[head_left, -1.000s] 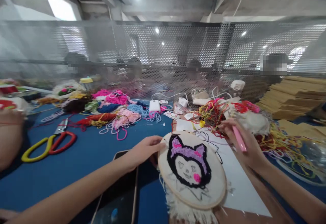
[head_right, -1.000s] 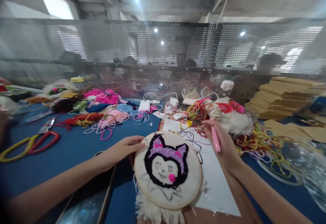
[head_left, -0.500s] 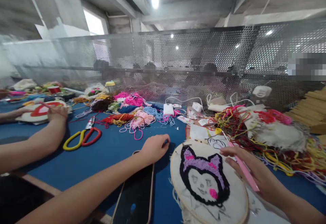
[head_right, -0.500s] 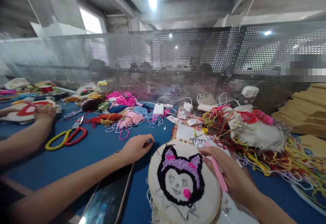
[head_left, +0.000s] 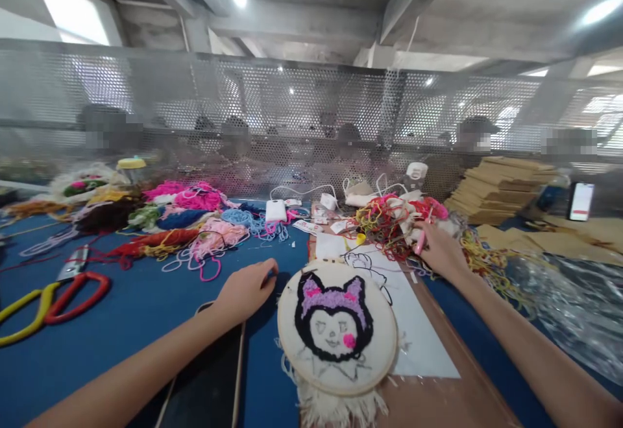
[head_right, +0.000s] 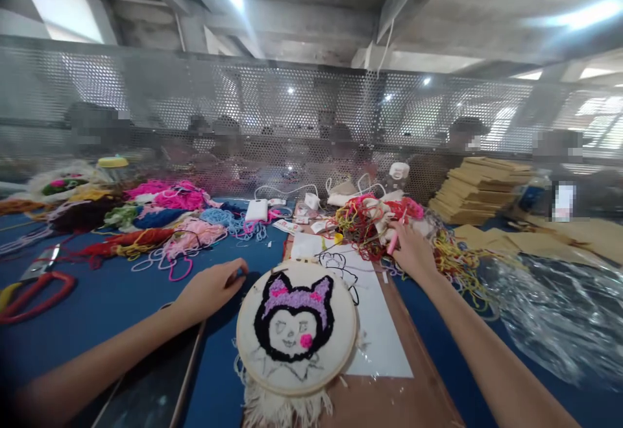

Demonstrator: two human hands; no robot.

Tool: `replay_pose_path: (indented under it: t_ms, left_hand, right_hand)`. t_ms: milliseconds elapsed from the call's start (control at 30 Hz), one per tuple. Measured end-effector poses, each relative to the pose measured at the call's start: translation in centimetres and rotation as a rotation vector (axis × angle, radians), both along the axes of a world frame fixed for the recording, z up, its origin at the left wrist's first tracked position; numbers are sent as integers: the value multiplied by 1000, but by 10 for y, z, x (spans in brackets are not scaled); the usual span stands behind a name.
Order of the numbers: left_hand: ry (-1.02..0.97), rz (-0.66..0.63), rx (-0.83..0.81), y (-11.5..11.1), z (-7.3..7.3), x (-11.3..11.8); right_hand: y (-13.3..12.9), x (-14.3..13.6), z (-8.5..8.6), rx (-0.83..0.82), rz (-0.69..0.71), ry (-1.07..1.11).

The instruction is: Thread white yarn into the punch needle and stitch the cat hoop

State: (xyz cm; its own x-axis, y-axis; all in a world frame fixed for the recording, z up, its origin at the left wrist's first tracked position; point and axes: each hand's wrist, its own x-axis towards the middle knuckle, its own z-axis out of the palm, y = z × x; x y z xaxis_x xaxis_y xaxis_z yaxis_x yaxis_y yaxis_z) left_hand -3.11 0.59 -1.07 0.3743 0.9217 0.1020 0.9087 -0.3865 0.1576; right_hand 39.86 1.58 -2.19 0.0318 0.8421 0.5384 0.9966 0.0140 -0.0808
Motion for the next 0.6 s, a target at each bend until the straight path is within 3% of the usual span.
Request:
replay_pose_path:
  t_ms: [133, 433, 600]
  left_hand:
    - [3, 3, -32, -1, 4, 1]
    - [-5, -9, -75, 4, 4, 0]
    - [-18, -5, -83, 6, 1, -2]
  right_hand:
    - [7, 12, 22, -28, -30, 46]
    - [57, 51, 117, 38, -174, 179]
    - [84, 40, 134, -3, -151, 229]
